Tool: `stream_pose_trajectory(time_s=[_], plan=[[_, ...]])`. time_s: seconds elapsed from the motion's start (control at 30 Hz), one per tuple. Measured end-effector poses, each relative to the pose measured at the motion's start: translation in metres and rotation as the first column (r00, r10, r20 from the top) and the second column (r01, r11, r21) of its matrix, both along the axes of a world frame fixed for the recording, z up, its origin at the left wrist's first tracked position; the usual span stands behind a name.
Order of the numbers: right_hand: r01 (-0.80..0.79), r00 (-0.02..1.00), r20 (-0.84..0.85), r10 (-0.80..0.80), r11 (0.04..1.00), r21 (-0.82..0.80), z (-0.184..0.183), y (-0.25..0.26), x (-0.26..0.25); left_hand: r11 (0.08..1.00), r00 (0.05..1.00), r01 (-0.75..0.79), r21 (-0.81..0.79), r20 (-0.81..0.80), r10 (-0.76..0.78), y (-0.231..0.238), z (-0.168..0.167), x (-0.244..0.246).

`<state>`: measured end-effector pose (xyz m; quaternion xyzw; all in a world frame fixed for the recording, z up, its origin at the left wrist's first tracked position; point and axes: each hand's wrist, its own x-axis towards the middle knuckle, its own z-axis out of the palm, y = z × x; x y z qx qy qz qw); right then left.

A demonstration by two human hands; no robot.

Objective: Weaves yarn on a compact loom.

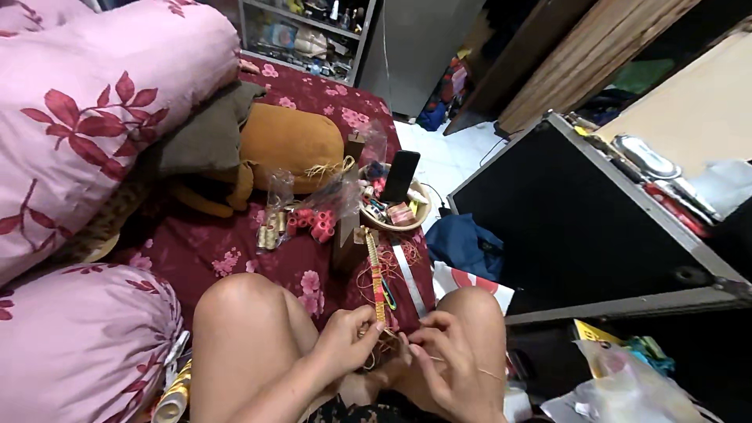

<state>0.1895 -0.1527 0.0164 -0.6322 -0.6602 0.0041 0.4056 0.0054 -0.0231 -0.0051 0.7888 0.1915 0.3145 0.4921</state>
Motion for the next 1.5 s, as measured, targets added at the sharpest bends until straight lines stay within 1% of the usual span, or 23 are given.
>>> stream_pose_trajectory(time_s=[0.1, 0.2, 0.27, 0.33, 0.43, 0.47, 0.53, 0.6, 0.63, 0.7, 0.8, 0.87, 1.0, 1.1, 1.17, 1.27, 1.33, 1.37, 1.4, 1.43, 1.47, 1.5], plan=[[0.009, 0.994, 0.108, -0.01, 1.0, 0.008, -0.012, 0.008, -0.004, 1.0, 1.0, -0.002, 0.007, -0.008, 0.002, 0.0, 0.002, 0.001], [0.021, 0.98, 0.197, -0.027, 0.999, 0.032, -0.018, 0.011, -0.003, 0.999, 0.999, -0.032, 0.019, 0.025, 0.032, -0.001, 0.003, 0.003], [0.021, 0.98, 0.196, -0.024, 1.0, 0.016, -0.017, 0.009, -0.002, 0.998, 0.998, -0.064, 0.006, 0.029, 0.064, -0.002, 0.003, 0.003], [0.015, 0.987, 0.16, -0.013, 1.0, -0.011, -0.011, 0.004, -0.003, 0.997, 0.997, -0.081, 0.004, 0.018, 0.08, -0.003, 0.004, 0.001], [-0.015, 0.991, 0.134, 0.022, 0.998, -0.057, -0.002, -0.005, -0.007, 0.998, 0.997, -0.06, 0.018, 0.05, 0.059, -0.004, 0.002, 0.003], [-0.032, 0.991, 0.127, 0.042, 0.996, -0.078, 0.0, -0.008, -0.01, 0.999, 0.999, -0.033, -0.018, 0.043, 0.034, -0.005, 0.003, 0.003], [-0.074, 0.99, 0.111, 0.086, 0.991, -0.112, 0.002, -0.011, -0.017, 0.98, 0.998, 0.057, -0.191, -0.013, -0.061, -0.006, 0.011, 0.001], [-0.099, 0.986, 0.12, 0.113, 0.988, -0.115, -0.002, -0.01, -0.02, 0.913, 0.985, 0.125, -0.387, -0.062, -0.161, -0.004, 0.022, -0.002], [-0.103, 0.985, 0.13, 0.115, 0.99, -0.101, -0.004, -0.008, -0.02, 0.88, 0.979, 0.14, -0.454, -0.067, -0.19, -0.003, 0.025, -0.003], [-0.101, 0.983, 0.145, 0.112, 0.992, -0.08, -0.007, -0.005, -0.021, 0.85, 0.975, 0.169, -0.499, -0.043, -0.218, -0.002, 0.027, -0.005], [-0.105, 0.985, 0.129, 0.116, 0.99, -0.089, -0.008, -0.004, -0.021, 0.874, 0.968, 0.201, -0.443, -0.048, -0.247, -0.002, 0.022, -0.006], [-0.109, 0.99, 0.079, 0.117, 0.989, -0.102, -0.008, -0.004, -0.017, 0.889, 0.965, 0.204, -0.409, -0.07, -0.254, -0.001, 0.02, -0.005], [-0.066, 0.986, -0.158, 0.043, 0.987, -0.145, -0.002, 0.001, -0.012, 0.914, 0.967, 0.193, -0.356, -0.086, -0.238, 0.0, 0.019, -0.006], [-0.09, 0.939, -0.344, 0.008, 0.97, -0.224, 0.006, 0.011, -0.018, 0.947, 0.973, 0.183, -0.264, -0.089, -0.212, -0.002, 0.018, -0.005], [-0.107, 0.912, -0.411, -0.008, 0.961, -0.256, 0.006, 0.017, -0.023, 0.961, 0.977, 0.182, -0.21, -0.076, -0.202, -0.002, 0.016, -0.005], [-0.12, 0.899, -0.437, 0.007, 0.965, -0.232, 0.004, 0.022, -0.022, 0.977, 0.984, 0.166, -0.135, -0.036, -0.172, -0.003, 0.012, -0.007], [-0.145, 0.904, -0.427, 0.032, 0.962, -0.233, 0.004, 0.021, -0.017, 0.995, 0.995, 0.095, -0.012, 0.008, -0.095, -0.005, 0.009, -0.008], [-0.161, 0.906, -0.42, 0.05, 0.959, -0.233, 0.004, 0.021, -0.014, 0.996, 0.998, 0.034, 0.087, 0.04, -0.037, -0.006, 0.006, -0.006], [-0.181, 0.908, -0.414, 0.069, 0.955, -0.237, 0.006, 0.02, -0.012, 0.978, 0.996, -0.038, 0.207, 0.082, 0.022, -0.007, 0.001, -0.003], [-0.205, 0.904, -0.417, 0.088, 0.948, -0.244, 0.008, 0.02, -0.01, 0.938, 0.991, -0.101, 0.331, 0.121, 0.064, -0.007, -0.002, 0.0], [-0.231, 0.895, -0.433, 0.103, 0.94, -0.253, 0.011, 0.019, -0.008, 0.889, 0.985, -0.14, 0.435, 0.155, 0.079, -0.006, -0.004, 0.003], [-0.262, 0.881, -0.459, 0.117, 0.927, -0.267, 0.015, 0.02, -0.007, 0.852, 0.982, -0.147, 0.502, 0.176, 0.066, -0.005, -0.005, 0.004]])
